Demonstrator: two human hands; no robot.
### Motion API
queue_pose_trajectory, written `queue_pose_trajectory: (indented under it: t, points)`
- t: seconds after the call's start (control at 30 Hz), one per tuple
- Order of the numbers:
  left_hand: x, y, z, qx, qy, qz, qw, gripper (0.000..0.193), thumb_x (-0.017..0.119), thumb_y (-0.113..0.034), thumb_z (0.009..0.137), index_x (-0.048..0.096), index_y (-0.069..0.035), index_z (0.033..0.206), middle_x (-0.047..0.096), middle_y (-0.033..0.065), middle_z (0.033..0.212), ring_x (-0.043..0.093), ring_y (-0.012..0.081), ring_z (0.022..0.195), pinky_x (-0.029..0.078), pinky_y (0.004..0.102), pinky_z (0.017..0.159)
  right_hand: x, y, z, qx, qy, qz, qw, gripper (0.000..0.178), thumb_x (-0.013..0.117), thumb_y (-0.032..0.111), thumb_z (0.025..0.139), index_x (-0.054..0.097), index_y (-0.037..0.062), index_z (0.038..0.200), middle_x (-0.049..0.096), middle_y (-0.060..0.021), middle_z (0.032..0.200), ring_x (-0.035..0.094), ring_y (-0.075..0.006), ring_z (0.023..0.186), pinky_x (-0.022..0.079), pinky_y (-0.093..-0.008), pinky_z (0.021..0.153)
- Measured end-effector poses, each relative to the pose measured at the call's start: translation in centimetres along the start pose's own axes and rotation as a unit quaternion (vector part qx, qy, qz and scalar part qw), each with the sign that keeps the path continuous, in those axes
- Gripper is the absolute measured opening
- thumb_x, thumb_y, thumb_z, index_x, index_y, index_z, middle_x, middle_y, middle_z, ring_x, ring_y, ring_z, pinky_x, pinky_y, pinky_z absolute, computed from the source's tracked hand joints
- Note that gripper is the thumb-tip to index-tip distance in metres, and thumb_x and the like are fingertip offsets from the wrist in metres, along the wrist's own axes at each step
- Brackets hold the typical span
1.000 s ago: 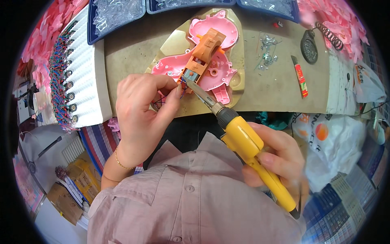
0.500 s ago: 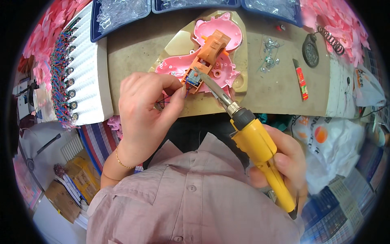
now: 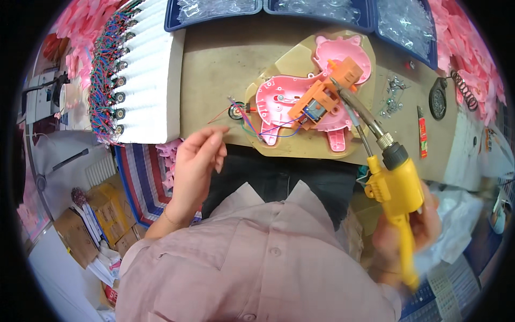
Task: Assembling toy pink ponies by installing internal electronics and joining housing parts.
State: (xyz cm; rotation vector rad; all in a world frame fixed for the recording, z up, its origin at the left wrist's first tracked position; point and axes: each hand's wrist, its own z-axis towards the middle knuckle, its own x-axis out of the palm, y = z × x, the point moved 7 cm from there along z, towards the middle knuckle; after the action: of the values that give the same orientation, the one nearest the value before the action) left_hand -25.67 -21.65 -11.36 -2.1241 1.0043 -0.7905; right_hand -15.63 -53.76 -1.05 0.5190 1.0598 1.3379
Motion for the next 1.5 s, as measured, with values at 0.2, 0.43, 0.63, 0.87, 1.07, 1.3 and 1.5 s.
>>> queue_pose_trajectory:
  t: [0.2,0.43,0.63,0.87,1.07,1.3,1.5]
  points:
    - [1.2,-0.6,3.8,-0.078,0.049,-0.186,0.978,0.024,0.056,-0.023,0.095,0.059,-0.003,0.107,0.049,-0.0037,0.071,0.039,0.0030,0.054,0.034,0.0179,0.046,0.5,1.1,0.3,-0.009,0.002,-0.047,0.999,0.061,0.067,0.040,0.084,0.042,0.0039,0.127,0.055,-0.0153,0.119,0.055,-0.0275,0.112,0.042,-0.0453,0.101]
    - [1.1,-7.1,1.9,0.332,-0.086,0.251,0.905,0.022,0.054,-0.015,0.095,0.065,0.003,0.091,0.058,0.0091,0.082,0.053,0.0163,0.066,0.044,0.0301,0.061,-1.7,0.0,-0.7,-0.026,-0.091,-0.008,0.995,0.061,0.066,0.038,0.084,0.043,-0.0016,0.125,0.056,-0.0195,0.116,0.057,-0.0285,0.109,0.043,-0.0440,0.099]
    - [1.7,-9.0,1.9,0.364,-0.154,0.537,0.745,0.014,0.060,-0.010,0.086,0.063,0.000,0.095,0.058,0.0144,0.090,0.054,0.0297,0.081,0.044,0.0362,0.074,-0.4,0.4,0.1,-0.019,-0.076,-0.058,0.995,0.062,0.065,0.040,0.084,0.043,-0.0015,0.124,0.057,-0.0219,0.113,0.059,-0.0303,0.106,0.044,-0.0418,0.097]
    - [6.7,-11.3,2.0,0.408,0.096,0.634,0.650,0.015,0.065,-0.007,0.074,0.060,-0.003,0.087,0.061,0.0106,0.087,0.055,0.0304,0.083,0.043,0.0393,0.074,-1.7,-0.1,-0.1,-0.009,-0.115,-0.046,0.992,0.059,0.063,0.035,0.085,0.042,-0.0018,0.126,0.057,-0.0225,0.114,0.059,-0.0301,0.106,0.044,-0.0414,0.097]
    - [6.9,-11.0,0.9,0.421,0.053,0.641,0.640,0.010,0.068,-0.012,0.074,0.064,-0.004,0.079,0.061,0.0094,0.078,0.057,0.0295,0.078,0.045,0.0376,0.074,-1.5,0.3,0.0,-0.041,-0.121,-0.027,0.991,0.055,0.061,0.031,0.085,0.043,-0.0023,0.125,0.057,-0.0228,0.113,0.058,-0.0291,0.106,0.044,-0.0405,0.097]
    - [4.6,-9.4,1.2,0.350,0.144,0.502,0.777,0.014,0.068,-0.013,0.079,0.067,-0.003,0.089,0.063,0.0085,0.077,0.060,0.0231,0.072,0.048,0.0311,0.063,-1.3,0.0,0.7,0.011,-0.121,-0.028,0.992,0.053,0.061,0.029,0.085,0.043,-0.0031,0.124,0.057,-0.0236,0.112,0.059,-0.0305,0.105,0.045,-0.0412,0.096]
    - [4.2,-7.6,2.3,0.143,0.208,0.339,0.906,0.015,0.067,-0.017,0.084,0.066,-0.002,0.087,0.064,0.0016,0.080,0.058,0.0089,0.077,0.046,0.0236,0.068,-0.7,0.5,0.9,-0.023,-0.110,-0.012,0.994,0.052,0.061,0.028,0.085,0.044,-0.0039,0.123,0.057,-0.0243,0.113,0.059,-0.0312,0.106,0.045,-0.0414,0.096]
